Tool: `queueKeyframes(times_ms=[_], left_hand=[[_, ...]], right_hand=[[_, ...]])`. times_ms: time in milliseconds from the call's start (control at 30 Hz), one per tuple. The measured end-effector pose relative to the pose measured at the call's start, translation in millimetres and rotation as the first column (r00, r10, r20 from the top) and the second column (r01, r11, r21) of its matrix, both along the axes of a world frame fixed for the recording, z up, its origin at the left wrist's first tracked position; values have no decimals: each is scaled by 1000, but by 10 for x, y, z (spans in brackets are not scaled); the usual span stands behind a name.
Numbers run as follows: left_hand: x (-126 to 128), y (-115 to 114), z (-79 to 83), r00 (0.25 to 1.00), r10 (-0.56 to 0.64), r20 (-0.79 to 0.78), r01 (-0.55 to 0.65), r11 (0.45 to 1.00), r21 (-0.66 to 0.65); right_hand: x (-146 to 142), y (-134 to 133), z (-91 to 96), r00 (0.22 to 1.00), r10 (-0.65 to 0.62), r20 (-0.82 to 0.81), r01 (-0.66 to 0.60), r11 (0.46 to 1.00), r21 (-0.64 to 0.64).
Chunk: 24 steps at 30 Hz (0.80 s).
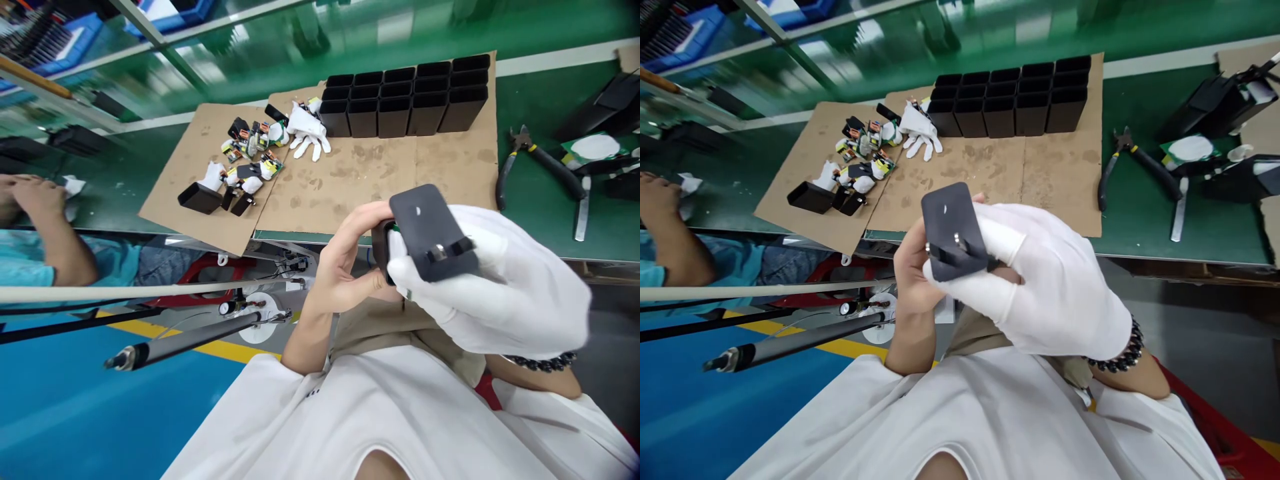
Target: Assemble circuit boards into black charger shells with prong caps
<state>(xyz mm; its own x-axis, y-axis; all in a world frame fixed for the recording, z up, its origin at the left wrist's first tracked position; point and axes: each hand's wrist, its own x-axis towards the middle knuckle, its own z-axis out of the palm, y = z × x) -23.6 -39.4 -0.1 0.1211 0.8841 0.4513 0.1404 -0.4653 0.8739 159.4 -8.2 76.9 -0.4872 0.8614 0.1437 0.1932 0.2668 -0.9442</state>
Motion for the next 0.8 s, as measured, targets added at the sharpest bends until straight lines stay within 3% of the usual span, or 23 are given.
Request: queueKeyframes(times_ms=[133, 200, 300, 367, 433, 533, 600, 667, 733, 800], left_hand=[[49, 54, -235, 994, 38, 107, -27, 995, -101], [72, 86, -357, 988, 56, 142, -26, 979, -202], [75, 110, -470, 974, 50, 221, 24, 947, -321], [63, 105, -489, 947, -20, 319, 148, 912, -382], [54, 95, -475, 894, -106, 435, 310, 847, -431], [61, 95, -433, 808, -182, 561, 504, 706, -497], [66, 102, -412, 766, -231, 600, 591, 621, -515], [63, 104, -401, 732, -287, 618, 646, 584, -493], [59, 95, -402, 741, -293, 605, 627, 624, -467], [75, 86, -416, 823, -214, 526, 489, 737, -466]], right_hand=[[96, 38, -342, 981, 8, 194, -75, 937, 340], [187, 45, -468, 964, -17, 267, -86, 924, 371], [345, 41, -527, 982, -117, 146, 70, 953, 295], [416, 58, -521, 987, -162, -14, 161, 961, 224], [435, 107, -529, 988, -108, -113, 122, 984, 126], [388, 220, -597, 983, 31, -179, -41, 998, -51], [348, 292, -648, 972, 72, -224, -108, 983, -148], [324, 344, -668, 972, 60, -225, -109, 971, -214], [315, 371, -648, 983, 3, -182, -47, 970, -240], [308, 371, -602, 989, -62, -133, 31, 975, -220]])
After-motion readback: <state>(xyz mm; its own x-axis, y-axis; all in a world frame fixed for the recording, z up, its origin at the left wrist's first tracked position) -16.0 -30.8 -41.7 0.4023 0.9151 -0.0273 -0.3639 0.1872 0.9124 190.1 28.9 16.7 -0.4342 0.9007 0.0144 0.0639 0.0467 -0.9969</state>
